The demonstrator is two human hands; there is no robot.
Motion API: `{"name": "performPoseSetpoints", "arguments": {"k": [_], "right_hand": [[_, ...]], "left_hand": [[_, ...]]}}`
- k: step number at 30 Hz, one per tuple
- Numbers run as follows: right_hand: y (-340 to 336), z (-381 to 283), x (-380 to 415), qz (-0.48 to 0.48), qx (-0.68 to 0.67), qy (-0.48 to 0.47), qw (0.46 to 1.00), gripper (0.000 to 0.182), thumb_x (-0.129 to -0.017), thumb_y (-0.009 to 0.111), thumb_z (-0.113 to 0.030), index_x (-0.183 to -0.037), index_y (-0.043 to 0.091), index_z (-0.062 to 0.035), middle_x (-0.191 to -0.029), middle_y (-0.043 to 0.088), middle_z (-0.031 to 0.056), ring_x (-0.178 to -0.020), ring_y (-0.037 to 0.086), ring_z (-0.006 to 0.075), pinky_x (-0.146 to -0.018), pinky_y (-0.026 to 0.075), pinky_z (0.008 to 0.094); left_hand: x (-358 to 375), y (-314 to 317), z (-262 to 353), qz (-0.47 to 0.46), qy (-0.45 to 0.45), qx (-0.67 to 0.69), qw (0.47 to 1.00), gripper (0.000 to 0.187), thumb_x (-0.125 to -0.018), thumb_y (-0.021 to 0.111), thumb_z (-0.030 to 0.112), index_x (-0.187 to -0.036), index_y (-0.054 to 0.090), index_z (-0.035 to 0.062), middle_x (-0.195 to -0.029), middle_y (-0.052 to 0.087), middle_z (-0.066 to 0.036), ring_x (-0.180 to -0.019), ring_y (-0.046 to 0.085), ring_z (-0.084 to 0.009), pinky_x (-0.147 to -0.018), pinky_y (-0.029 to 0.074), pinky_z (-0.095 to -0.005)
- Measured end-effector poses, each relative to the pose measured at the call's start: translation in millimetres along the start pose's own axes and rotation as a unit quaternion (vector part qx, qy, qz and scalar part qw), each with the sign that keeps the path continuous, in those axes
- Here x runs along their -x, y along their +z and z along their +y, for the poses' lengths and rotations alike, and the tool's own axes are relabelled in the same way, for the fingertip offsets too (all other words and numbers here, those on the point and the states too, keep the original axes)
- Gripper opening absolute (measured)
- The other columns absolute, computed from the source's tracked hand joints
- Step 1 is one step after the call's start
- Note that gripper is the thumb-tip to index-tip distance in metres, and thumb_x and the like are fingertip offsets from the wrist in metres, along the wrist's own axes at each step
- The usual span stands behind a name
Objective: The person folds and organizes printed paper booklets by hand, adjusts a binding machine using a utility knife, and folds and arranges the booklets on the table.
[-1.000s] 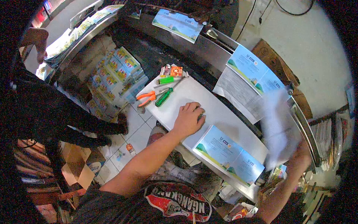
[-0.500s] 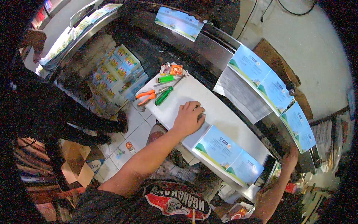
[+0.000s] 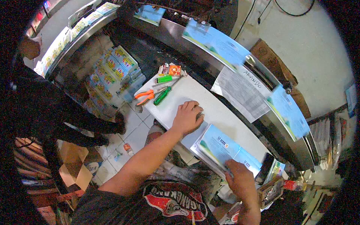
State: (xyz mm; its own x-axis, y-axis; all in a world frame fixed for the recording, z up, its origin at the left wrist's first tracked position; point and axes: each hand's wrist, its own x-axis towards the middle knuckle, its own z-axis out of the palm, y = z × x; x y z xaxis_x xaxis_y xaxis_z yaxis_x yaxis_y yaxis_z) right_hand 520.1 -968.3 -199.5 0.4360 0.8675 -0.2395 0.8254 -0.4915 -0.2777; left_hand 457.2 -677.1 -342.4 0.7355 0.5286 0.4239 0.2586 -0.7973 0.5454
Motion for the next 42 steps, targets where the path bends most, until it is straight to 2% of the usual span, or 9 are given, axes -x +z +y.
{"name": "performPoseSetpoints", "arguments": {"k": [6,11,23,26,30,33,35,39,42], "right_hand": [[-62.8,71.5,-6.1,0.213,0.041,0.074,0.973,0.023,-0.087,0.056,-0.005,-0.108,0.066,-0.0026,-0.091,0.068,0.0229,-0.083,0.07,0.0334,-0.072,0.053,0.0428],[-157.8,178.6,-14.7,0.55,0.302,0.069,0.776,0.045,-0.094,0.045,-0.001,-0.136,0.055,-0.0087,-0.132,0.061,0.0124,-0.114,0.063,0.0297,-0.098,0.048,0.0366],[-24.8,306.7,-19.9,0.366,0.226,0.183,0.884,0.051,-0.084,0.049,0.006,-0.133,0.055,-0.0073,-0.133,0.058,0.0172,-0.12,0.057,0.035,-0.1,0.047,0.0415],[-10.1,254.8,-7.1,0.345,0.27,0.155,0.885,0.041,-0.085,0.062,-0.005,-0.126,0.059,-0.0058,-0.124,0.062,0.0179,-0.113,0.059,0.0375,-0.094,0.049,0.0444],[-5.2,92.0,-8.3,0.18,-0.012,0.15,0.972,0.061,-0.076,0.077,-0.016,-0.131,0.054,-0.0067,-0.131,0.058,0.0162,-0.121,0.055,0.038,-0.105,0.043,0.0431],[18.4,14.1,-3.3,0.083,0.09,0.008,0.992,0.095,-0.064,0.087,-0.043,-0.139,0.045,-0.0037,-0.149,0.035,0.0244,-0.135,0.038,0.0419,-0.111,0.034,0.0487],[37.4,9.2,-0.3,0.072,0.126,-0.009,0.989,0.098,-0.056,0.09,-0.036,-0.137,0.046,-0.0032,-0.149,0.038,0.0193,-0.132,0.042,0.0401,-0.108,0.037,0.047],[19.7,9.0,0.8,0.01,0.05,-0.021,0.998,0.065,-0.074,0.079,-0.02,-0.132,0.053,-0.0079,-0.142,0.049,0.0172,-0.125,0.05,0.0373,-0.103,0.043,0.0453],[-9.4,19.0,2.0,0.028,-0.056,0.031,0.998,0.031,-0.081,0.063,-0.004,-0.112,0.066,-0.0041,-0.104,0.069,0.02,-0.094,0.067,0.0376,-0.086,0.052,0.0412]], "left_hand": [[0.4,-2.5,-0.6,-0.018,-0.009,0.011,1.0,0.024,-0.084,0.064,0.025,-0.103,0.067,0.0095,-0.116,0.056,-0.009,-0.113,0.051,-0.0292,-0.093,0.04,-0.0467],[0.0,-4.5,1.1,-0.029,-0.018,0.013,0.999,0.023,-0.084,0.064,0.024,-0.101,0.067,0.0093,-0.115,0.056,-0.009,-0.112,0.052,-0.0294,-0.093,0.04,-0.047],[0.2,-1.9,0.4,-0.023,-0.02,0.009,1.0,0.021,-0.084,0.065,0.023,-0.1,0.067,0.0103,-0.115,0.056,-0.009,-0.111,0.052,-0.029,-0.093,0.04,-0.0466],[-1.0,-2.5,2.4,-0.023,-0.015,0.009,1.0,0.021,-0.084,0.065,0.023,-0.1,0.068,0.0104,-0.115,0.056,-0.008,-0.112,0.052,-0.0288,-0.092,0.04,-0.0465],[-0.8,-2.0,2.3,-0.024,-0.02,0.013,0.999,0.021,-0.084,0.065,0.024,-0.1,0.068,0.0108,-0.114,0.056,-0.008,-0.113,0.051,-0.0284,-0.093,0.04,-0.0465],[-0.6,-1.3,2.7,-0.022,-0.02,0.012,0.999,0.022,-0.084,0.065,0.024,-0.101,0.068,0.0108,-0.114,0.056,-0.008,-0.113,0.051,-0.0286,-0.093,0.04,-0.0466],[-0.2,-1.6,2.5,-0.023,-0.018,0.012,0.999,0.022,-0.084,0.065,0.024,-0.101,0.068,0.0107,-0.114,0.056,-0.009,-0.113,0.051,-0.0287,-0.094,0.04,-0.0466],[-0.3,-0.3,1.1,-0.021,-0.015,0.011,1.0,0.022,-0.084,0.065,0.024,-0.102,0.068,0.0103,-0.115,0.056,-0.009,-0.113,0.051,-0.0289,-0.095,0.039,-0.0464],[-1.0,-2.1,2.4,-0.034,-0.026,0.015,0.999,0.023,-0.084,0.065,0.023,-0.102,0.068,0.0098,-0.115,0.056,-0.009,-0.113,0.051,-0.029,-0.095,0.039,-0.0466]]}}
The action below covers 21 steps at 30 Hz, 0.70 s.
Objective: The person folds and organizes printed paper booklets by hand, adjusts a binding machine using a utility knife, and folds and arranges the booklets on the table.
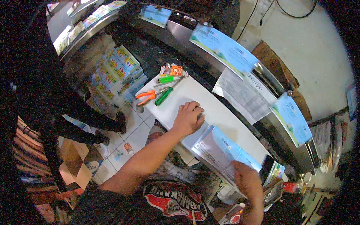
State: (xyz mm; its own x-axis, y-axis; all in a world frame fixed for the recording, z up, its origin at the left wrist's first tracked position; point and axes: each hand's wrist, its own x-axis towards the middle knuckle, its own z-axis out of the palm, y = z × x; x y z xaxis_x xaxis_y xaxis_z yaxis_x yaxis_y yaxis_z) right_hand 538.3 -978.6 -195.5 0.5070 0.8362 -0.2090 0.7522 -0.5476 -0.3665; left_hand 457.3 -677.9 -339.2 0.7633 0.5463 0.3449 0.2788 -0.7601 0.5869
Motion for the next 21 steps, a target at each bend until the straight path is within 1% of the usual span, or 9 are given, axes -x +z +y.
{"name": "performPoseSetpoints", "arguments": {"k": [2,3,8,10,11,13,14,17,21], "right_hand": [[-31.9,12.1,-6.7,0.069,0.047,0.083,0.993,0.026,-0.086,0.057,-0.005,-0.109,0.067,-0.001,-0.09,0.069,0.0211,-0.08,0.067,0.0361,-0.072,0.051,0.0425],[-37.1,58.7,-6.1,0.181,0.079,0.019,0.98,0.026,-0.089,0.054,-0.008,-0.11,0.066,0.0005,-0.084,0.067,0.0197,-0.074,0.065,0.0314,-0.068,0.05,0.0411],[-147.7,170.6,-25.7,0.446,0.138,0.072,0.882,0.034,-0.095,0.049,-0.008,-0.127,0.06,0.0005,-0.115,0.067,0.0205,-0.108,0.066,0.0285,-0.091,0.05,0.0402],[-172.2,177.7,-41.1,0.543,0.342,-0.01,0.767,0.041,-0.097,0.043,-0.002,-0.136,0.054,-0.0036,-0.135,0.057,0.0177,-0.128,0.053,0.0286,-0.106,0.041,0.0384],[-168.6,201.9,-49.8,0.543,0.341,-0.011,0.768,0.041,-0.097,0.043,-0.002,-0.136,0.054,-0.0036,-0.135,0.057,0.0177,-0.128,0.053,0.0286,-0.106,0.041,0.0384],[-139.5,258.2,-70.2,0.512,0.103,-0.027,0.853,0.045,-0.097,0.038,0.002,-0.14,0.051,-0.006,-0.144,0.05,0.0151,-0.134,0.046,0.029,-0.112,0.035,0.037],[-128.6,262.6,-66.8,0.435,0.303,0.025,0.848,0.048,-0.094,0.038,0.006,-0.139,0.051,-0.0049,-0.142,0.052,0.0145,-0.133,0.048,0.0287,-0.112,0.036,0.037],[-82.5,281.2,-66.4,0.382,0.256,0.064,0.885,0.059,-0.083,0.045,0.008,-0.139,0.053,-0.0102,-0.144,0.05,0.0125,-0.134,0.046,0.0315,-0.112,0.037,0.0403],[-58.3,287.5,-44.6,0.349,0.257,0.1,0.896,0.052,-0.09,0.054,-0.002,-0.14,0.051,-0.0125,-0.145,0.049,0.0132,-0.136,0.045,0.0305,-0.111,0.038,0.04]], "left_hand": [[0.9,-2.0,0.6,-0.001,0.0,-0.001,1.0,0.023,-0.084,0.065,0.023,-0.103,0.067,0.0098,-0.115,0.056,-0.009,-0.113,0.051,-0.0291,-0.094,0.039,-0.0466],[0.8,-2.7,0.2,-0.003,0.002,-0.004,1.0,0.023,-0.084,0.065,0.023,-0.103,0.067,0.0099,-0.115,0.056,-0.009,-0.112,0.051,-0.0291,-0.094,0.039,-0.0466],[0.3,-0.8,-2.6,0.005,0.007,-0.002,1.0,0.023,-0.083,0.065,0.022,-0.103,0.066,0.0098,-0.115,0.056,-0.009,-0.112,0.051,-0.0288,-0.093,0.039,-0.0465],[0.3,0.0,-1.9,0.009,0.009,-0.001,1.0,0.023,-0.083,0.065,0.022,-0.103,0.066,0.0098,-0.115,0.056,-0.009,-0.113,0.051,-0.0286,-0.093,0.039,-0.0465],[0.4,-0.3,-1.7,0.01,0.007,-0.002,1.0,0.023,-0.083,0.065,0.022,-0.102,0.066,0.0096,-0.115,0.056,-0.009,-0.113,0.051,-0.0285,-0.093,0.039,-0.0464],[0.3,-0.3,-1.8,0.011,0.005,-0.004,1.0,0.023,-0.083,0.065,0.022,-0.102,0.066,0.0094,-0.115,0.056,-0.009,-0.113,0.051,-0.0284,-0.093,0.04,-0.0464],[0.2,-0.2,-2.2,0.01,0.007,-0.002,1.0,0.023,-0.083,0.065,0.023,-0.102,0.067,0.0096,-0.115,0.056,-0.009,-0.113,0.051,-0.0284,-0.093,0.04,-0.0462],[-0.8,-1.0,-1.9,0.01,0.005,-0.003,1.0,0.022,-0.084,0.065,0.023,-0.102,0.067,0.0101,-0.116,0.056,-0.009,-0.113,0.051,-0.0284,-0.094,0.039,-0.046],[0.0,2.1,-2.3,0.001,0.0,-0.006,1.0,0.024,-0.084,0.066,0.023,-0.104,0.067,0.0109,-0.117,0.056,-0.009,-0.115,0.05,-0.0281,-0.095,0.039,-0.0463]]}}
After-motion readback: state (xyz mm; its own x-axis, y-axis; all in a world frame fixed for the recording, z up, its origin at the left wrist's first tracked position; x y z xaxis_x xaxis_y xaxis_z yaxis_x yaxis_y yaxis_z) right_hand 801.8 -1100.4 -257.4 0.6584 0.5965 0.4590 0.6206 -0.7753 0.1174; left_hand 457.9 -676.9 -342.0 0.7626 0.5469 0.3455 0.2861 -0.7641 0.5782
